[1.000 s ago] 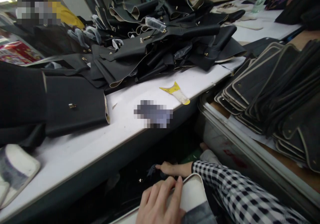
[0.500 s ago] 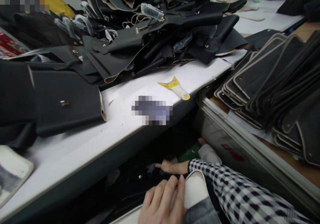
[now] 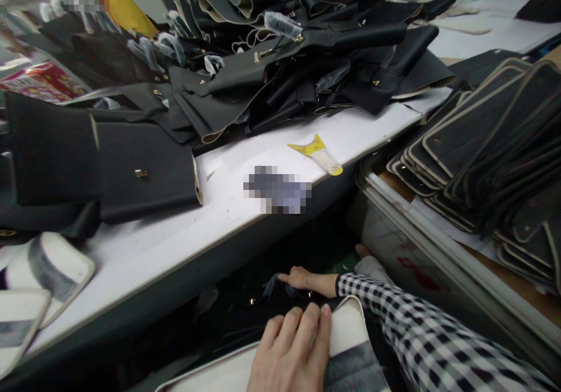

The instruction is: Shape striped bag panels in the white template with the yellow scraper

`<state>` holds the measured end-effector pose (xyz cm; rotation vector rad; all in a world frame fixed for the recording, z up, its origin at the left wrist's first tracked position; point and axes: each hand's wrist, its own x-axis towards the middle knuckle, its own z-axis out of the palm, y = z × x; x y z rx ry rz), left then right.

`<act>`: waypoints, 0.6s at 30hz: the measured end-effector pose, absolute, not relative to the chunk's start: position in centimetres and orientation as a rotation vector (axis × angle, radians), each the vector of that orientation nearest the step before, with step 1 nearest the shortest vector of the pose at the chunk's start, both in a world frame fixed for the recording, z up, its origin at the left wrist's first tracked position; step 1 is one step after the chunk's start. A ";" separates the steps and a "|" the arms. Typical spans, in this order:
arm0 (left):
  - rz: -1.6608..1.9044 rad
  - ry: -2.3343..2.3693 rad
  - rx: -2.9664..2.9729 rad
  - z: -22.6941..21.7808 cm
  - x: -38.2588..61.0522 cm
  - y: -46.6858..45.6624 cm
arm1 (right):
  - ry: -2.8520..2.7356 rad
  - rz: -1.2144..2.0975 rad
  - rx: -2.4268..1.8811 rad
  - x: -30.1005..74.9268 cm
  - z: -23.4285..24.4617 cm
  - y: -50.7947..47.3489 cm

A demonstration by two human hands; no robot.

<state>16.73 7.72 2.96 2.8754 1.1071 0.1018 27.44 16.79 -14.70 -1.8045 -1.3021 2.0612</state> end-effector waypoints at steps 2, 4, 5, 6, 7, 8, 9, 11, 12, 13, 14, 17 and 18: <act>0.074 1.107 2.855 3.3 17.0 7.6 | -1.393 2.041 -1.840 28.1 -13.3 17.7; 0.057 1.094 2.795 3.9 17.3 7.6 | -1.484 2.018 -1.840 28.8 -11.5 18.5; 0.050 1.090 2.746 4.2 17.3 7.6 | -1.528 2.008 -1.831 29.1 -10.3 18.8; 0.046 1.091 2.688 4.6 17.4 7.6 | -1.569 2.002 -1.813 29.3 -9.0 19.0; 0.050 1.112 2.623 5.1 17.4 7.6 | -1.605 2.003 -1.784 29.5 -7.6 19.1; 0.062 1.143 2.558 5.5 17.3 7.7 | -1.634 2.007 -1.746 29.5 -6.1 19.2; 0.083 1.176 2.497 5.9 17.2 7.7 | -1.658 2.011 -1.702 29.4 -4.7 19.1; 0.147 1.214 2.402 6.7 17.0 7.9 | -1.695 2.000 -1.630 28.9 -2.0 18.7; 0.187 1.212 2.366 7.0 16.8 8.0 | -1.714 1.982 -1.619 28.5 -1.0 18.3; 0.231 1.202 2.327 7.2 16.5 8.1 | -1.734 1.956 -1.629 28.1 -0.3 17.9; 0.274 1.191 2.280 7.3 16.1 8.2 | -1.756 1.925 -1.654 27.8 0.3 17.4; 0.325 1.252 2.136 7.6 14.1 8.6 | -1.834 1.836 -1.743 27.3 0.6 16.1; 0.294 1.313 2.111 7.6 13.1 8.6 | -1.867 1.816 -1.747 27.2 0.4 15.8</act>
